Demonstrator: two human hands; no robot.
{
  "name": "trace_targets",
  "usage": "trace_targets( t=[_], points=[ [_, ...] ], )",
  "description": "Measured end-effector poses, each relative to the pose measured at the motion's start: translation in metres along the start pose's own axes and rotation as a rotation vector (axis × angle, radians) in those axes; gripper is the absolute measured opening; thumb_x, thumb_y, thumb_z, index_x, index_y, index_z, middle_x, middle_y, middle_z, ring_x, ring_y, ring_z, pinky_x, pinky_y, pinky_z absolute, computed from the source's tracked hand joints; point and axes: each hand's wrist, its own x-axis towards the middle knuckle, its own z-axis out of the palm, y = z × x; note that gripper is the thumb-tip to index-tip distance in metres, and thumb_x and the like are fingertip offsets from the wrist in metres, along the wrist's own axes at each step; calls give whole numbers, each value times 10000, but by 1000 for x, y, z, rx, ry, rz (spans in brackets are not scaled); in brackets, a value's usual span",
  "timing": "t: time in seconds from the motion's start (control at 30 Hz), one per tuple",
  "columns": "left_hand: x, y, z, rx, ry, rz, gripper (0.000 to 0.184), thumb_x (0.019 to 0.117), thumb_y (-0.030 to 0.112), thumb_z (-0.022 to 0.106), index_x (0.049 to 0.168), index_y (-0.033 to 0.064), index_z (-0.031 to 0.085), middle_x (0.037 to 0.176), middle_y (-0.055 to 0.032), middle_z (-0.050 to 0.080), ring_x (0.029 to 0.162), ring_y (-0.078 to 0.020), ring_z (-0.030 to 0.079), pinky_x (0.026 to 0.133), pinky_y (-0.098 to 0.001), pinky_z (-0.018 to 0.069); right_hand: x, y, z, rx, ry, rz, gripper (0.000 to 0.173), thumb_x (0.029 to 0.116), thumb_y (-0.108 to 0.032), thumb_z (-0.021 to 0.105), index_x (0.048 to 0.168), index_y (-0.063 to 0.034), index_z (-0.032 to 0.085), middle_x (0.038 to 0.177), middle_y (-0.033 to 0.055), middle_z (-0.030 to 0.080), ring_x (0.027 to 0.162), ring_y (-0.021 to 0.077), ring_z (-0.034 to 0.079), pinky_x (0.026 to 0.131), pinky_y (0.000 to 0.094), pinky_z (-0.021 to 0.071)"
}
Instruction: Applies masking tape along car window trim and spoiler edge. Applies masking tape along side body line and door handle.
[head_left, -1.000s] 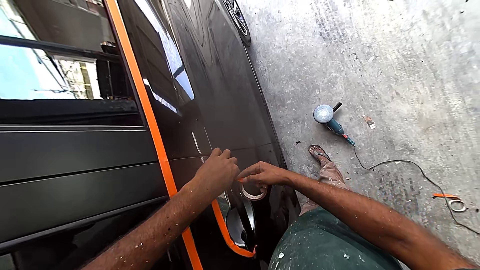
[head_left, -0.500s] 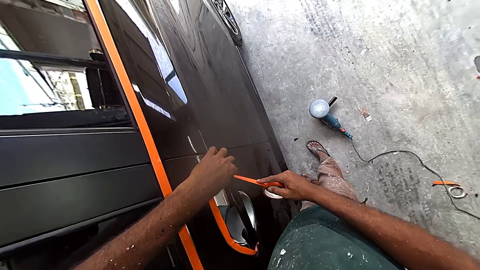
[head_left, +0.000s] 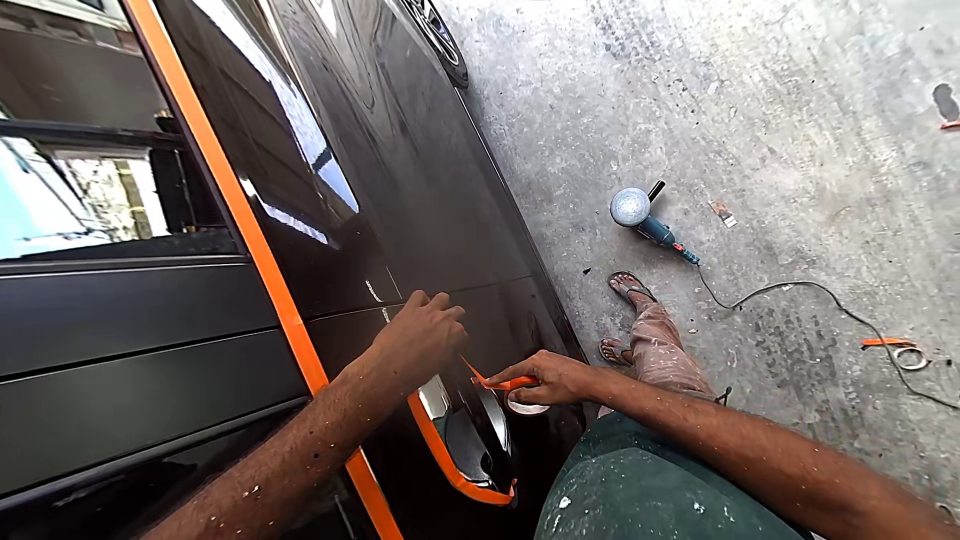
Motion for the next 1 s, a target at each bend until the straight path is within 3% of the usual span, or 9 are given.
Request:
trace_targets(
  t=[0.17,0.37,0.57,0.77,1.0],
  points=[
    [6,8,2,-9,-70,58,248,968,110,606,979,288,778,1063,55,693,1093,-179,592,914,-418,427,3,-1,4,9,-10,-13,403,1043,-241,566,1435,-159,617,1222,132,720,1103,238,687,974,463,524],
    [9,20,5,-20,-93,81,199,960,111,618,945,228,778,1071,42,715,1103,-196,603,917,-436,426,2,1,5,14,3,-5,398,1043,-234,565,1430,-158,620,1230,130,718,1109,241,686,976,471,525],
    [12,22,10,-66,-83,88,178,963,119,622,908,211,765,1019,38,717,1061,-189,621,899,-432,432,-3,-5,4,80,6,9,402,1043,-246,571,1431,-152,619,1248,127,710,1124,221,678,989,453,519],
    [15,28,8,-57,-117,63,187,984,123,592,936,193,759,1044,22,710,1073,-197,612,887,-419,430,-5,-3,7,148,18,19,404,1041,-243,573,1432,-149,617,1250,117,708,1090,195,682,955,426,536],
    [23,35,10,-34,-170,52,187,1008,160,572,978,170,756,1074,2,711,1091,-205,614,894,-427,438,-4,-2,0,12,41,10,390,1041,-221,566,1424,-183,629,1198,119,729,1068,228,695,948,461,536]
  ],
)
